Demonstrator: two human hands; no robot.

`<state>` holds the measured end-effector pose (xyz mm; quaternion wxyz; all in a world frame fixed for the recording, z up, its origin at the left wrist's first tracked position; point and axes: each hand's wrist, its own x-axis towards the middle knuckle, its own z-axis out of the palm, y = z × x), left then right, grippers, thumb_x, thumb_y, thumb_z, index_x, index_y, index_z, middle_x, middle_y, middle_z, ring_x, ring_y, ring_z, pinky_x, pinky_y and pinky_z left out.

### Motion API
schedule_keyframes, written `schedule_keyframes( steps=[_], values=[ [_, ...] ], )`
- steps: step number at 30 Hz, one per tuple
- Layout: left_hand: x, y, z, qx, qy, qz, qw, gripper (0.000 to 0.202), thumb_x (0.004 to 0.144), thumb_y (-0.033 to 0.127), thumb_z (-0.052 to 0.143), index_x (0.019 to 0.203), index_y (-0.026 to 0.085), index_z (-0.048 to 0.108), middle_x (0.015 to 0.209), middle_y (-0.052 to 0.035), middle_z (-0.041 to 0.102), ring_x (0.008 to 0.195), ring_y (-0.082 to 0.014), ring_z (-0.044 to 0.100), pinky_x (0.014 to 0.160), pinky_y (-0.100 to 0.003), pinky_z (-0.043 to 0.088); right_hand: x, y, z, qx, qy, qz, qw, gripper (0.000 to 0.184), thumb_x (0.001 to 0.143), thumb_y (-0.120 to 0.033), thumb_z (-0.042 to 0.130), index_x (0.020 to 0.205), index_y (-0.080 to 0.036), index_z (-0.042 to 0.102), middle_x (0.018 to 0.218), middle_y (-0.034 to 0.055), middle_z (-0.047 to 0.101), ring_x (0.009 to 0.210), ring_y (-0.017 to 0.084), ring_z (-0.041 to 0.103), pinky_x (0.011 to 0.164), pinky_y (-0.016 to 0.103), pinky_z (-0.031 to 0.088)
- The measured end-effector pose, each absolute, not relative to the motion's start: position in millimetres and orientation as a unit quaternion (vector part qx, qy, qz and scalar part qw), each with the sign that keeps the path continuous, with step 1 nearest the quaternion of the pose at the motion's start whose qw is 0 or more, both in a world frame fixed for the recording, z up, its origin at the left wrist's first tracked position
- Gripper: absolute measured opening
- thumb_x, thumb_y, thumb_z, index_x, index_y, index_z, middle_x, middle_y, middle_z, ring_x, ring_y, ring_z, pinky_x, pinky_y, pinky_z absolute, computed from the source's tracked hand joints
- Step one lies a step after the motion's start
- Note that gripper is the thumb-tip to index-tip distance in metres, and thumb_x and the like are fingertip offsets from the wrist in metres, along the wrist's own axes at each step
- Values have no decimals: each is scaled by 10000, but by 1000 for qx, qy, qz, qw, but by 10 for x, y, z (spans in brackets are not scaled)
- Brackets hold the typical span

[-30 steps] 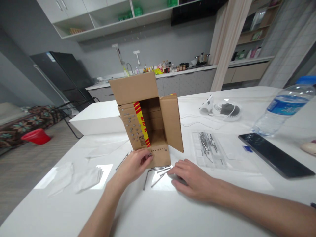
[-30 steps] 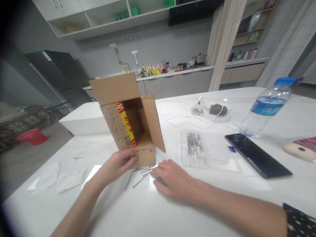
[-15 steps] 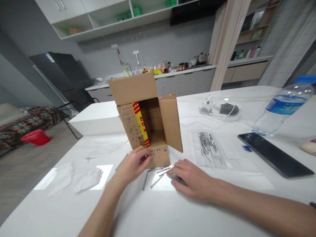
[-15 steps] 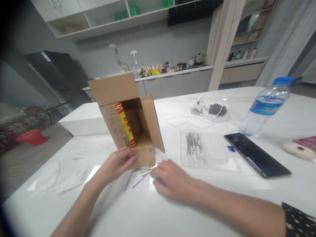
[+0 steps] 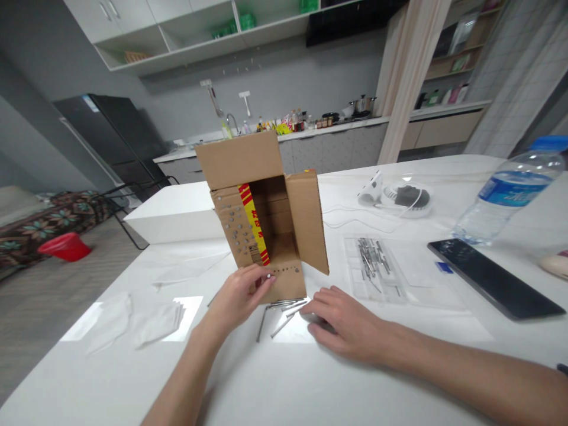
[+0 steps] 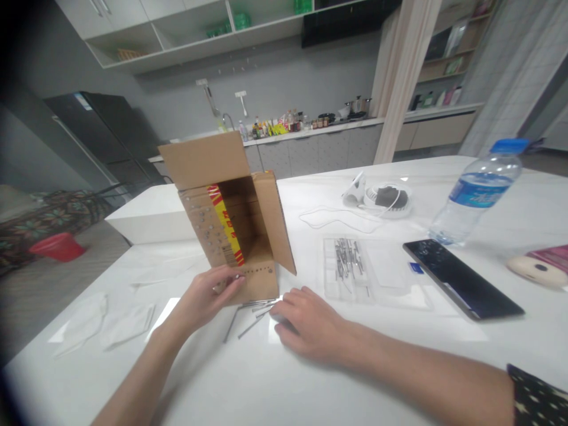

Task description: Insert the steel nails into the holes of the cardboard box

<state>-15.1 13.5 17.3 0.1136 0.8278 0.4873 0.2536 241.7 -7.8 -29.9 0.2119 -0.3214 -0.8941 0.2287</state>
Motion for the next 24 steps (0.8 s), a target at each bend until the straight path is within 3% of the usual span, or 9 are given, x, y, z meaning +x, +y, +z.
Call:
schedule_keyframes(
  steps=[13, 24],
  values=[
    [-177, 166, 131, 823, 477, 280, 133, 219, 989, 319, 506, 984, 201, 691, 988, -53, 711, 849, -159, 683, 711, -251, 538, 2420, -94, -306, -320, -893, 231, 215, 153, 932, -181, 545, 1033, -182, 659, 906, 54, 648, 883, 206, 568, 849, 365, 389],
    [-182, 177, 108, 816, 488, 282, 126, 220, 1009, 328, 477, 1036, 216, 664, 996, -48, 717, 880, -173, 689, 762, -281, 553, 2419, -97, -300, -322, -894, 232, 208, 142, 925, -178, 551, 1020, -177, 656, 890, 49, 640, 873, 205, 563, 834, 363, 386]
  ],
)
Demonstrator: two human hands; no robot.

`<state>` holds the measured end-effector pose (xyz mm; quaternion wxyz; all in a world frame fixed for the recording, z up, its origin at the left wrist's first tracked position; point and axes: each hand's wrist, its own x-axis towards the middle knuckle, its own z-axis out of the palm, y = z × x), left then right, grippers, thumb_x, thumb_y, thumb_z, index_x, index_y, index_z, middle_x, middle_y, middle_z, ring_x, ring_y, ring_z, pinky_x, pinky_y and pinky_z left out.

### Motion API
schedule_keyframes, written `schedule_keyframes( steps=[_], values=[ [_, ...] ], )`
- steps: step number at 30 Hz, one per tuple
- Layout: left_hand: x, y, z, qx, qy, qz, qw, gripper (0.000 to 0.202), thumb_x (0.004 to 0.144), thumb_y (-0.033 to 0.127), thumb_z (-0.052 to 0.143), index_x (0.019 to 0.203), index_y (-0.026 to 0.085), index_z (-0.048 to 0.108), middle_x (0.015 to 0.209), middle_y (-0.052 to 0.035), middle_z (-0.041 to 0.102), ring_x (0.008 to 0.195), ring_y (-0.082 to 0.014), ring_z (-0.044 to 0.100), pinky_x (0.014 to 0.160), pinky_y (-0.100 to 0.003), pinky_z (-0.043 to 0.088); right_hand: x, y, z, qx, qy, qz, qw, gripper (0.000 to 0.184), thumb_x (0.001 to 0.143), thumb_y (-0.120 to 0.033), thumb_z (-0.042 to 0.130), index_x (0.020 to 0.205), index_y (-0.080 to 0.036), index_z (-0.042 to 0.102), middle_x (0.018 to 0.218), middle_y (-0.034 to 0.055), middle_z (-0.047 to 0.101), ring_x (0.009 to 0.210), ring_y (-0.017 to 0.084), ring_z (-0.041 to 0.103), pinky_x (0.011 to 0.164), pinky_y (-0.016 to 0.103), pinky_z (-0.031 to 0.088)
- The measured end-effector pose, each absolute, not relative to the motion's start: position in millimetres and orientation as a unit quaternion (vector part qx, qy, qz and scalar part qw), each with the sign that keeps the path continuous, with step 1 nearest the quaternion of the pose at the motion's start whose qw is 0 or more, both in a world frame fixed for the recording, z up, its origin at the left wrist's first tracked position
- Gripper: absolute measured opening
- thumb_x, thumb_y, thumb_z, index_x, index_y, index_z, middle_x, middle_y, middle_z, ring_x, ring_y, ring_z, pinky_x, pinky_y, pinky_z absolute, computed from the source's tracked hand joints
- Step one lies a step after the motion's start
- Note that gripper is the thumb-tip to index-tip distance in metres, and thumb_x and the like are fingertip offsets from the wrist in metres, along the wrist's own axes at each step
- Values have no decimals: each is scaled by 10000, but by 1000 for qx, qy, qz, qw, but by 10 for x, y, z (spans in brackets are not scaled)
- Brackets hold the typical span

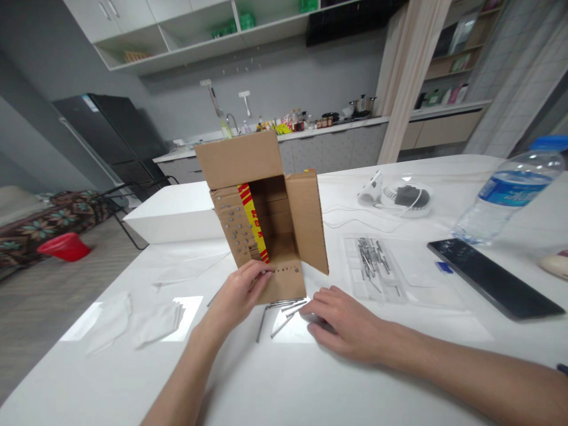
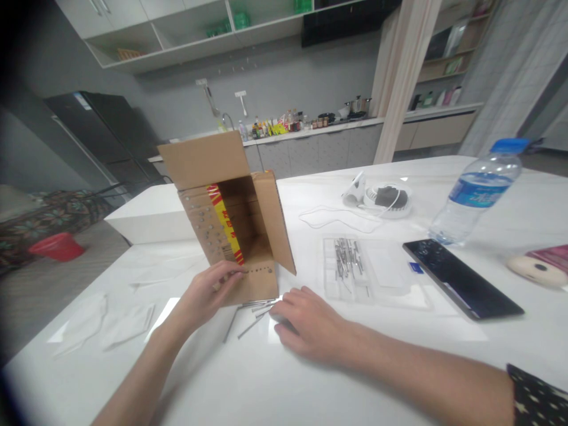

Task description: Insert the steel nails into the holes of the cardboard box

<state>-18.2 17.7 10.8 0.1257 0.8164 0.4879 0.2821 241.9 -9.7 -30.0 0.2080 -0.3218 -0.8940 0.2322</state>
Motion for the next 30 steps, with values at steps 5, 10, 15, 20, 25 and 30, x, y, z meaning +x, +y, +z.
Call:
schedule_keyframes(
  steps=[5, 10, 15, 20, 25, 30],
  values=[
    [-206, 190, 85, 810, 505, 274, 116, 240, 1017, 354, 451, 1080, 223, 643, 1022, -58, 722, 910, -193, 695, 814, -320, 565, 2418, -83, -306, -321, -894, 231, 209, 150, 931, -180, 547, 1032, -177, 657, 898, 50, 642, 873, 202, 562, 840, 364, 390],
    [-201, 189, 97, 806, 519, 266, 108, 274, 1019, 364, 432, 1128, 217, 636, 1072, -78, 719, 955, -210, 699, 836, -341, 575, 2418, -87, -294, -321, -894, 229, 210, 163, 932, -180, 544, 1046, -177, 660, 912, 60, 649, 880, 209, 566, 841, 369, 395],
    [-190, 184, 111, 807, 523, 251, 112, 292, 1013, 367, 437, 1131, 210, 653, 1063, -82, 737, 950, -217, 712, 818, -337, 584, 2420, -94, -293, -321, -894, 233, 209, 169, 935, -185, 544, 1060, -179, 657, 918, 61, 654, 889, 213, 571, 847, 373, 398],
    [-203, 192, 100, 804, 534, 234, 114, 303, 1003, 376, 455, 1145, 211, 665, 1069, -81, 756, 940, -227, 724, 787, -339, 591, 2416, -91, -275, -320, -895, 231, 206, 159, 930, -179, 548, 1042, -173, 660, 914, 65, 652, 882, 213, 571, 845, 372, 399],
    [-199, 189, 86, 802, 541, 218, 129, 312, 998, 383, 468, 1154, 205, 672, 1044, -77, 768, 907, -227, 730, 782, -339, 590, 2415, -88, -273, -321, -895, 229, 207, 157, 929, -178, 549, 1039, -174, 660, 912, 66, 653, 887, 217, 573, 842, 375, 396],
    [-184, 179, 92, 804, 538, 212, 135, 306, 1000, 385, 474, 1142, 210, 680, 1031, -68, 772, 899, -222, 730, 770, -325, 586, 2418, -92, -296, -322, -894, 231, 210, 158, 933, -181, 544, 1041, -175, 659, 916, 64, 654, 888, 214, 572, 850, 377, 396]
  ],
)
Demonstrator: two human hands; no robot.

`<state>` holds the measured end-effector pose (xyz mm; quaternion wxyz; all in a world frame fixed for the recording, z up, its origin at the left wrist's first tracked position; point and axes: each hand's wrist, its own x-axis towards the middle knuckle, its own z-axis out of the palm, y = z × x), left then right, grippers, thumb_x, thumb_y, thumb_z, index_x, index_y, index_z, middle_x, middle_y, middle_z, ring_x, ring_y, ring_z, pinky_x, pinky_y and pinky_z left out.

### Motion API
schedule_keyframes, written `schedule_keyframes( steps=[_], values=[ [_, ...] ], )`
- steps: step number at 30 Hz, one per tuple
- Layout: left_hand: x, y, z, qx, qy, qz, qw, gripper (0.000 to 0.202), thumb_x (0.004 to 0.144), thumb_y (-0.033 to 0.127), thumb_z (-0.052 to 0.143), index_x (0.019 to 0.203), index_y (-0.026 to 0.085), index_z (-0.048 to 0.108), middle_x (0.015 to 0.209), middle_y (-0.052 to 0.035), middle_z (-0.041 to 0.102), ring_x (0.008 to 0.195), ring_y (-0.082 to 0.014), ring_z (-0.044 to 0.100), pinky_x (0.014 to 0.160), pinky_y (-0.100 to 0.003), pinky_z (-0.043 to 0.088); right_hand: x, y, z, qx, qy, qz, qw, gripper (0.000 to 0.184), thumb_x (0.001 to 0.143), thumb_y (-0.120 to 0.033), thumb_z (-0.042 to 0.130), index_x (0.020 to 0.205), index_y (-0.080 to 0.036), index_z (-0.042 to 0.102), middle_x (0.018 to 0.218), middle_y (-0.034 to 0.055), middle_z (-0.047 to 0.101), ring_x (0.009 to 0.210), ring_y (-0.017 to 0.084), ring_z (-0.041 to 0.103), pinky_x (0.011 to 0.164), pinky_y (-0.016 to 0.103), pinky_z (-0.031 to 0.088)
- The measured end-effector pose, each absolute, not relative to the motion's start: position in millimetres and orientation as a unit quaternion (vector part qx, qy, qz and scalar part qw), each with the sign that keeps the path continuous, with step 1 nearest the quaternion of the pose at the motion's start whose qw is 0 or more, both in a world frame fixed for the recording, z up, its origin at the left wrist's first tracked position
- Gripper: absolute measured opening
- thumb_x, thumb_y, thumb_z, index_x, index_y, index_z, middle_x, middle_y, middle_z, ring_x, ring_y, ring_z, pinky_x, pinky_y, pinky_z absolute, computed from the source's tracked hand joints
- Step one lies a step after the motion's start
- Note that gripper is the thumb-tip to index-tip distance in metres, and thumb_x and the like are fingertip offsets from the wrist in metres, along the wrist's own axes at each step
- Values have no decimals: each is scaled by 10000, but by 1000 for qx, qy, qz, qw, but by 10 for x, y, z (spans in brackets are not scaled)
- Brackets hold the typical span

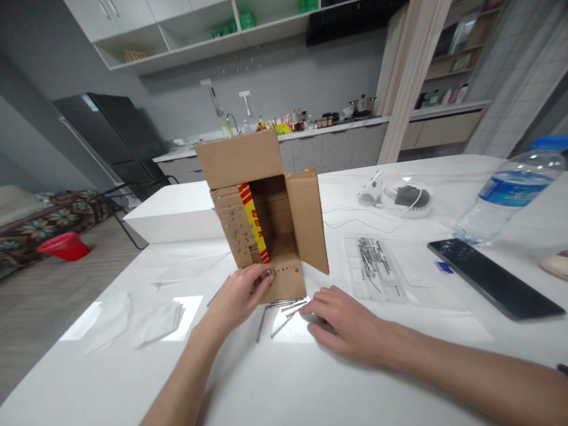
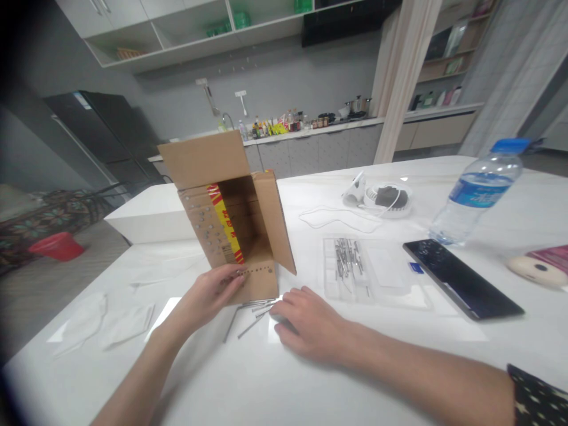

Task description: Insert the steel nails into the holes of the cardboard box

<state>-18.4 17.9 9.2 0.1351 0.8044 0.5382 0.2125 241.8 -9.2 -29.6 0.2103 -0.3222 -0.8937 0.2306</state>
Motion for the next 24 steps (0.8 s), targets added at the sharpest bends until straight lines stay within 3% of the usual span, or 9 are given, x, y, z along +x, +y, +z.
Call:
schedule_keyframes(
  steps=[11, 24],
  values=[
    [-146, 160, 151, 807, 537, 211, 129, 266, 989, 351, 485, 1050, 217, 706, 957, -58, 775, 826, -205, 725, 710, -299, 573, 2415, -88, -277, -319, -895, 229, 211, 152, 928, -181, 547, 1032, -177, 659, 901, 63, 650, 872, 210, 574, 844, 371, 404],
    [-154, 168, 149, 818, 526, 197, 124, 290, 1004, 358, 468, 1030, 212, 717, 1005, -56, 762, 852, -187, 714, 743, -278, 555, 2412, -78, -306, -318, -896, 227, 213, 166, 932, -186, 550, 1053, -178, 664, 907, 63, 651, 893, 215, 575, 852, 372, 401]
  ],
)
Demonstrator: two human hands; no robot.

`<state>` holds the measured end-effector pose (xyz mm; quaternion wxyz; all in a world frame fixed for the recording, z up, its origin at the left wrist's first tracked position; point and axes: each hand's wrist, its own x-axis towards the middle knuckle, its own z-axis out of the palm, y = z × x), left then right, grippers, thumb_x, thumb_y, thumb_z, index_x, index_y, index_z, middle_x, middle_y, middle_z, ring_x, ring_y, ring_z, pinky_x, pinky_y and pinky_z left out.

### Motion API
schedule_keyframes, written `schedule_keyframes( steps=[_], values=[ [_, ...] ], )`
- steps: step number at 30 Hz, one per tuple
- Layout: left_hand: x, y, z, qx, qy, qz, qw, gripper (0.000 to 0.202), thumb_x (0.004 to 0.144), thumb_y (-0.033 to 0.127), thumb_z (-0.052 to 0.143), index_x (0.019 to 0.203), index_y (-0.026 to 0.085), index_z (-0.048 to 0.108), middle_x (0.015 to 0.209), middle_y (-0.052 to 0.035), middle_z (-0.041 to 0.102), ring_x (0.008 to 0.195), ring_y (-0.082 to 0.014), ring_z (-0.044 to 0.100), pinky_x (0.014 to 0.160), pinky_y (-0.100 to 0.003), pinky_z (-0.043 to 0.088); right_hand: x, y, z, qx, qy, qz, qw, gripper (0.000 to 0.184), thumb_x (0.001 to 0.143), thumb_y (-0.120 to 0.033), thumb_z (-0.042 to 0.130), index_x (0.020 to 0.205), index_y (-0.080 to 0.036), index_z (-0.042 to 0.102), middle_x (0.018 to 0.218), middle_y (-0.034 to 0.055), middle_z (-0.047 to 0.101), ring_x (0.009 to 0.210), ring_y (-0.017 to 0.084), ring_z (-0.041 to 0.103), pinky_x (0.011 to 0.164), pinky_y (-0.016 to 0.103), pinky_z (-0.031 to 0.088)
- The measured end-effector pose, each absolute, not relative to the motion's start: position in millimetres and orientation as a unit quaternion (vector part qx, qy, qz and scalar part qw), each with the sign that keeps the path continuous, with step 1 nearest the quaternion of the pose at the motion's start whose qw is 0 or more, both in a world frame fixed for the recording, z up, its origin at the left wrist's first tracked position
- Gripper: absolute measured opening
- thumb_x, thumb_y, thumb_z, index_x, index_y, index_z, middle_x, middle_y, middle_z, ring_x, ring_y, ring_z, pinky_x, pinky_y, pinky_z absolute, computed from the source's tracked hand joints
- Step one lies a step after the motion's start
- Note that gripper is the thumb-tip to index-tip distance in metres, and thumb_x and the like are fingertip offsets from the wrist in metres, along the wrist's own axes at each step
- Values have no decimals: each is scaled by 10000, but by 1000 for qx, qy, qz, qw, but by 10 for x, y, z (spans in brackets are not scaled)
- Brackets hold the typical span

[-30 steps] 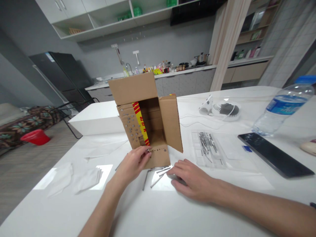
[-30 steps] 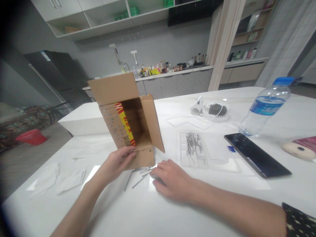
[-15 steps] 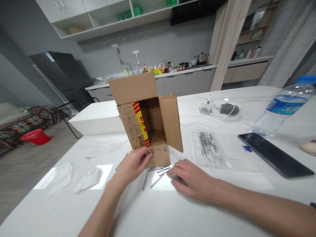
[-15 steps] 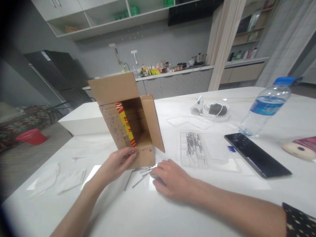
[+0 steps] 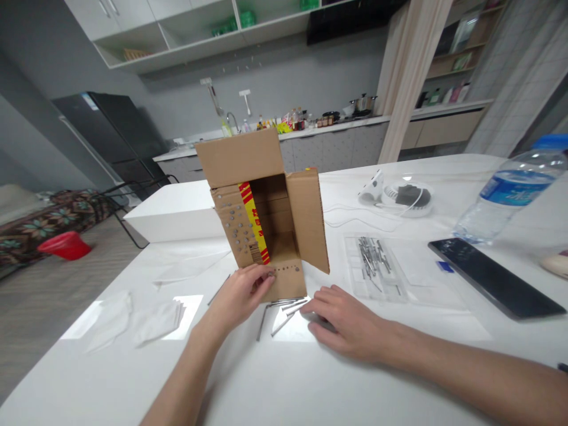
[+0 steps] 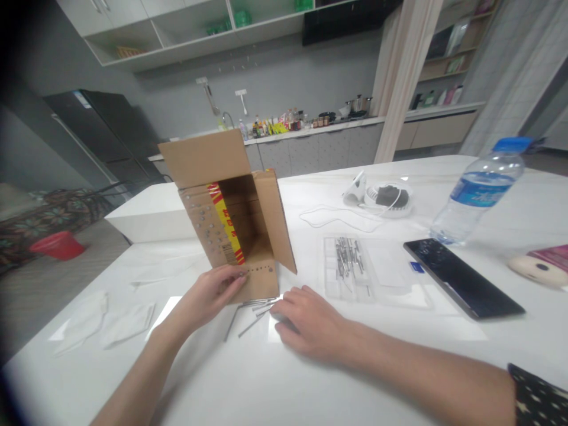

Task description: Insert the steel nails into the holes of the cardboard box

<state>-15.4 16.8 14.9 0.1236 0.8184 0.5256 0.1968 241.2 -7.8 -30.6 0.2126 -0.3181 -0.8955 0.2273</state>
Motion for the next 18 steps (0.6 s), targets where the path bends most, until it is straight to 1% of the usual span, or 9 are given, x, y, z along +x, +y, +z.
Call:
schedule_keyframes(
  steps=[7, 18],
  values=[
    [-136, 154, 186, 818, 529, 189, 125, 285, 997, 353, 472, 990, 214, 720, 973, -52, 758, 824, -186, 706, 720, -273, 547, 2413, -97, -299, -320, -894, 231, 211, 162, 933, -186, 549, 1048, -175, 664, 912, 66, 653, 889, 215, 579, 847, 372, 400],
    [-143, 146, 204, 815, 538, 168, 136, 276, 992, 358, 475, 971, 222, 714, 980, -41, 762, 831, -199, 707, 734, -292, 536, 2416, -91, -284, -320, -895, 230, 211, 159, 937, -185, 546, 1047, -171, 661, 903, 66, 646, 887, 216, 577, 842, 373, 401]
  ],
)
